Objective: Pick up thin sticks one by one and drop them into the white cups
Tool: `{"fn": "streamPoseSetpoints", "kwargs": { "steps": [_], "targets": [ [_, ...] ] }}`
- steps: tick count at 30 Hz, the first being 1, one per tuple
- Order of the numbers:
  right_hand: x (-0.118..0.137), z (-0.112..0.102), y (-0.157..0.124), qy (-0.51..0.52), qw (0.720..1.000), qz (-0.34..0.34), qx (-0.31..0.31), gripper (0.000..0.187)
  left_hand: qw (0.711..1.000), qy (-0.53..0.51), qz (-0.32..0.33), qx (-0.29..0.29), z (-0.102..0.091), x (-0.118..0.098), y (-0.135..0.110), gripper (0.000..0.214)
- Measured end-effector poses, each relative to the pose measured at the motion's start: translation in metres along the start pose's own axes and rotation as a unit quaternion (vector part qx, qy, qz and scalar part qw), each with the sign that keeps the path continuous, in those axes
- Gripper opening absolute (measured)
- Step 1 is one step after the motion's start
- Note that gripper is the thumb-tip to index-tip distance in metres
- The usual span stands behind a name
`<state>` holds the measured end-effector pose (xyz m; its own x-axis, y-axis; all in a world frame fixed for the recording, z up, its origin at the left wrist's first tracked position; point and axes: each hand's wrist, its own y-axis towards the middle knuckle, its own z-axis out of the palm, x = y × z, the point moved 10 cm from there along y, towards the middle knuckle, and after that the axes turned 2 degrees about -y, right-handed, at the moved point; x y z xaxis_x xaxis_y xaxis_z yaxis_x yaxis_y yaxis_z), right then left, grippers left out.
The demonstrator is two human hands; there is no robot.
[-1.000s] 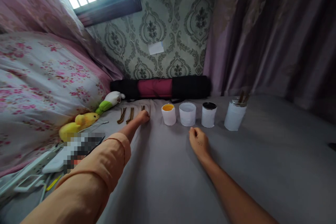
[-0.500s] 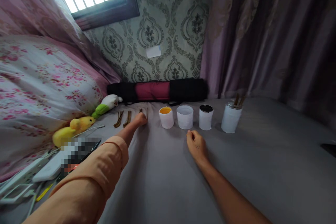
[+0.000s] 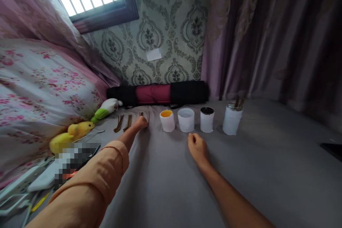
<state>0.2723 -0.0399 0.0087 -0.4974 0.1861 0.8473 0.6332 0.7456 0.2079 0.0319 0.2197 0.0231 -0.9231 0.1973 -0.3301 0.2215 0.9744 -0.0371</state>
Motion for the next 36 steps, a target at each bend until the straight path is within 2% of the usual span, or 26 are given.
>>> {"fn": "streamPoseSetpoints", "kwargs": {
  "steps": [9, 15, 18, 21, 31, 33, 36],
  "targets": [
    [0.002, 0.0, 0.001, -0.003, 1.0, -0.019, -0.001, 0.038, 0.992, -0.117, -0.049, 0.016, 0.012, 0.01, 0.003, 0.008],
    [0.003, 0.0, 0.001, -0.014, 1.0, -0.026, -0.003, 0.038, 0.966, -0.232, -0.102, 0.049, 0.027, 0.012, -0.002, 0.02],
    [0.001, 0.001, 0.001, -0.005, 1.0, -0.021, 0.001, 0.038, 0.946, -0.291, -0.12, 0.082, 0.036, 0.008, -0.007, 0.032],
    [-0.001, 0.003, 0.002, -0.003, 1.0, -0.016, 0.003, 0.038, 0.922, -0.351, -0.131, 0.102, 0.043, 0.005, -0.011, 0.034],
    [-0.001, 0.003, 0.002, -0.006, 1.0, -0.016, 0.007, 0.037, 0.829, -0.541, -0.114, 0.088, 0.053, -0.005, -0.016, 0.035],
    [0.0, 0.002, 0.002, -0.006, 1.0, -0.02, 0.006, 0.037, 0.81, -0.57, -0.11, 0.078, 0.053, -0.007, -0.02, 0.03],
    [0.001, 0.002, 0.002, -0.002, 1.0, -0.026, 0.005, 0.037, 0.782, -0.611, -0.108, 0.061, 0.053, -0.01, -0.027, 0.011]
  ]
}}
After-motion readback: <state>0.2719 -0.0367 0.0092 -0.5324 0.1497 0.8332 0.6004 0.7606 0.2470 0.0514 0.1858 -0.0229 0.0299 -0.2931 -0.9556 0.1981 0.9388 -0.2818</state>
